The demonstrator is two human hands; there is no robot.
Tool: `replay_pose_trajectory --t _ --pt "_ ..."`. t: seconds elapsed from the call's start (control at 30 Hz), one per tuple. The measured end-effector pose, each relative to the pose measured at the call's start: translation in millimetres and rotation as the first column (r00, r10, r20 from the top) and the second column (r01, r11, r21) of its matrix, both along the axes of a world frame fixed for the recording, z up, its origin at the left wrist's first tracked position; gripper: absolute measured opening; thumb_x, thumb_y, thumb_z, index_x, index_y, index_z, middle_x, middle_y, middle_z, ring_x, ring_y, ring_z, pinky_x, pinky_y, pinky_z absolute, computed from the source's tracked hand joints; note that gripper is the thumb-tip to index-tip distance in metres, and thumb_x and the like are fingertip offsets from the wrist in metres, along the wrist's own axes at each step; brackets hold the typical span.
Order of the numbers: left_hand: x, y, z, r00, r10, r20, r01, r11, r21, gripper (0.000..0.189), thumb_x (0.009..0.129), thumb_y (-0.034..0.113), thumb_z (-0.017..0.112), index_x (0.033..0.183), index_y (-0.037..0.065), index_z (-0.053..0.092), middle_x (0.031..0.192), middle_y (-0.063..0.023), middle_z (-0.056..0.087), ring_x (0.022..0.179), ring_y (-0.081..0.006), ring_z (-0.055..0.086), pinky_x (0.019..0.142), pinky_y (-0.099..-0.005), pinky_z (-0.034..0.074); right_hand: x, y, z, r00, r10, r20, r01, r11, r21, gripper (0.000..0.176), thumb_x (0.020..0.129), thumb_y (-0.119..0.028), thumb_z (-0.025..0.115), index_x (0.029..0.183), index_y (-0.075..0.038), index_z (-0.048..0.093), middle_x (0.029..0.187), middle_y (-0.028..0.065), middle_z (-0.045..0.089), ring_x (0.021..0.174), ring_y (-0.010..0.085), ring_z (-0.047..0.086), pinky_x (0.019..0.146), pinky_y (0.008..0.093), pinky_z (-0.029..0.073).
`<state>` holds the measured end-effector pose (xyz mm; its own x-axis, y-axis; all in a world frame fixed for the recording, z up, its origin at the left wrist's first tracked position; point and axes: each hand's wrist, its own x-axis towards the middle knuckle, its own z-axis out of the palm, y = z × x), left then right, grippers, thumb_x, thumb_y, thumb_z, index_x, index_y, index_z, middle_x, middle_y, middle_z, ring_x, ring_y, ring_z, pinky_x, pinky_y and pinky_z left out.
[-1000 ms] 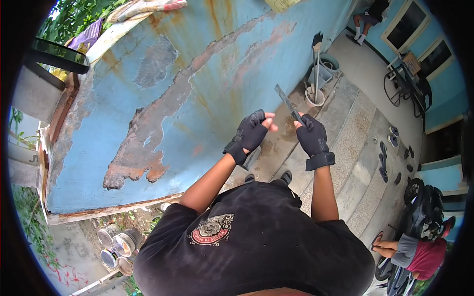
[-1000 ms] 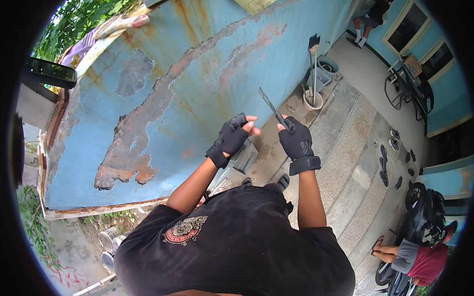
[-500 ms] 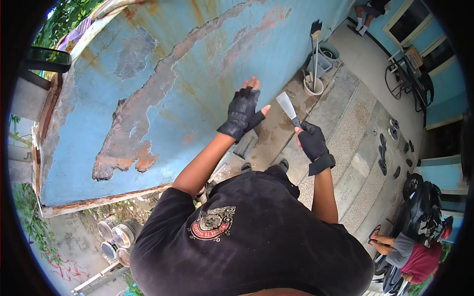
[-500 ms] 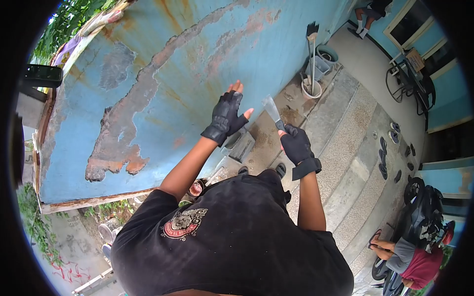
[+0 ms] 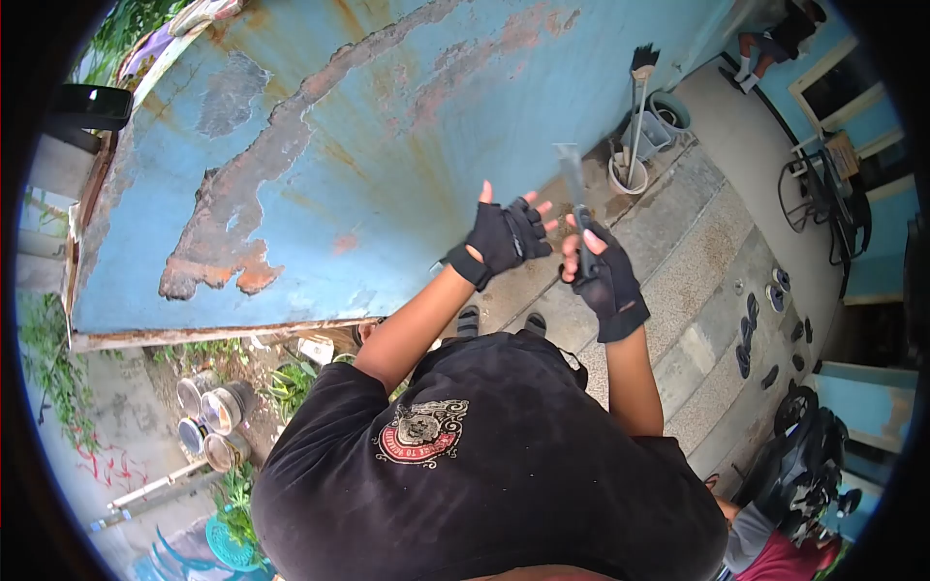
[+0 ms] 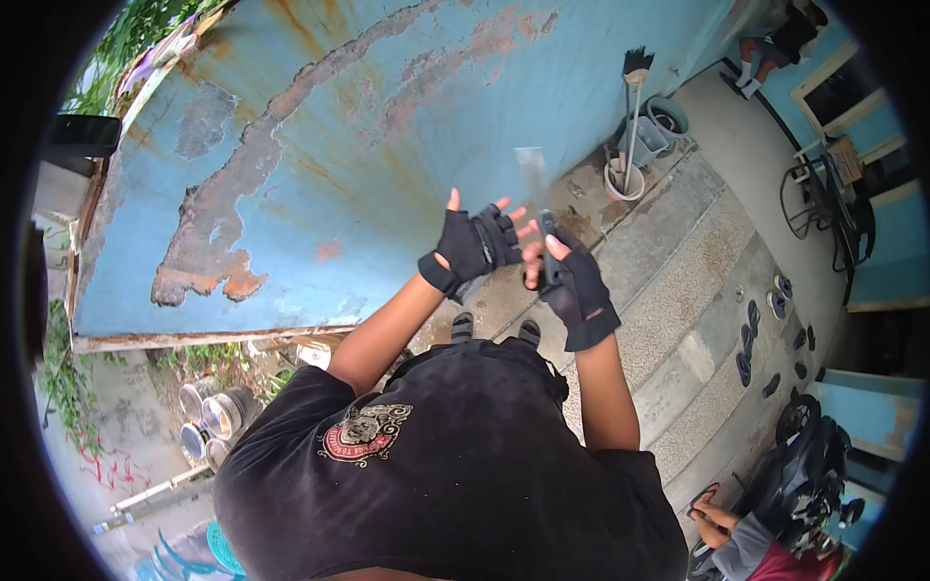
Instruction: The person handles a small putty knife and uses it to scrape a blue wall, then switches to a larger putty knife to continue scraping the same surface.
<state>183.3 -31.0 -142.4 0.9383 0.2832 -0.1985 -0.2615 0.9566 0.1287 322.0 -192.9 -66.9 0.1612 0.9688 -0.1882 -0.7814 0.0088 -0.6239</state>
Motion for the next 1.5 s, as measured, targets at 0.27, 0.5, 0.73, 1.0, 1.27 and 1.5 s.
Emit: replay_pose_trajectory --t 0.27,0.5,0.73,1.0,1.27,1.5 --pt "25.2 -78.6 26.0 0.956 0.216 -0.199 -0.204 0.976 0.079 0.079 0.081 0.081 0.041 0.121 0.014 0.052 0.094 -0.0032 0.061 0.085 -0.0195 0.061 0.078 -0.0480 0.051 34.1 36.6 -72.0 0.922 -0.119 0.369 0.155 0.985 -0.071 0.034 0.101 -0.017 0.045 0.129 0.001 0.046 0.127 0.0201 0.058 0.107 0.0282 0.063 0.077 0.0342 0.057" --pt "5.4 -101.8 -21.0 0.973 0.123 -0.196 0.033 0.764 0.644 0.084 0.091 0.070 0.040 0.154 0.018 0.022 0.105 -0.0013 0.049 0.085 -0.0072 0.042 0.075 -0.0235 0.040 48.5 61.5 -120.5 0.305 -0.025 0.952 0.104 0.995 -0.007 0.022 0.099 -0.013 0.046 0.115 -0.001 0.056 0.102 0.0135 0.067 0.088 0.0198 0.066 0.076 0.0330 0.054" --pt "-33.2 -107.8 -16.6 0.800 0.529 -0.282 -0.199 0.678 0.708 0.080 0.094 0.045 0.053 0.155 0.014 0.011 0.160 -0.0024 0.018 0.141 -0.0241 0.030 0.099 -0.0362 0.039 22.6 58.0 -79.4 0.852 0.171 0.494 -0.111 0.983 -0.150 0.008 0.094 -0.010 0.050 0.099 -0.005 0.055 0.077 0.0051 0.062 0.057 0.0114 0.058 0.051 0.0259 0.047" --pt "-91.6 -79.5 10.6 0.778 0.620 -0.106 -0.355 0.572 0.739 0.076 0.098 0.037 0.049 0.154 0.005 0.010 0.159 -0.0090 0.019 0.135 -0.0228 0.039 0.102 -0.0365 0.039 -65.4 54.1 -6.3 0.818 0.455 0.351 -0.462 0.884 -0.069 0.045 0.089 -0.002 0.045 0.133 -0.004 0.041 0.071 0.0055 0.050 0.052 0.0140 0.051 0.052 0.0295 0.046" --pt "-160.3 -62.9 48.5 0.892 0.452 0.014 -0.321 0.612 0.723 0.068 0.097 0.046 0.049 0.144 0.001 0.030 0.111 -0.0195 0.062 0.077 -0.0271 0.067 0.074 -0.0416 0.056 -128.5 54.3 29.4 0.805 0.568 0.172 -0.581 0.814 0.030 0.048 0.095 -0.009 0.048 0.141 -0.006 0.036 0.072 0.0040 0.051 0.057 0.0135 0.052 0.056 0.0282 0.045" --pt "-177.9 -37.5 89.0 0.796 0.606 -0.012 -0.408 0.549 0.729 0.060 0.099 0.043 0.046 0.137 -0.003 0.039 0.123 -0.0248 0.059 0.105 -0.0273 0.063 0.094 -0.0353 0.048 -163.0 68.5 36.4 0.707 0.682 0.186 -0.699 0.714 0.039 0.050 0.098 -0.021 0.049 0.144 -0.012 0.032 0.076 0.0053 0.050 0.056 0.0145 0.049 0.055 0.0291 0.042"
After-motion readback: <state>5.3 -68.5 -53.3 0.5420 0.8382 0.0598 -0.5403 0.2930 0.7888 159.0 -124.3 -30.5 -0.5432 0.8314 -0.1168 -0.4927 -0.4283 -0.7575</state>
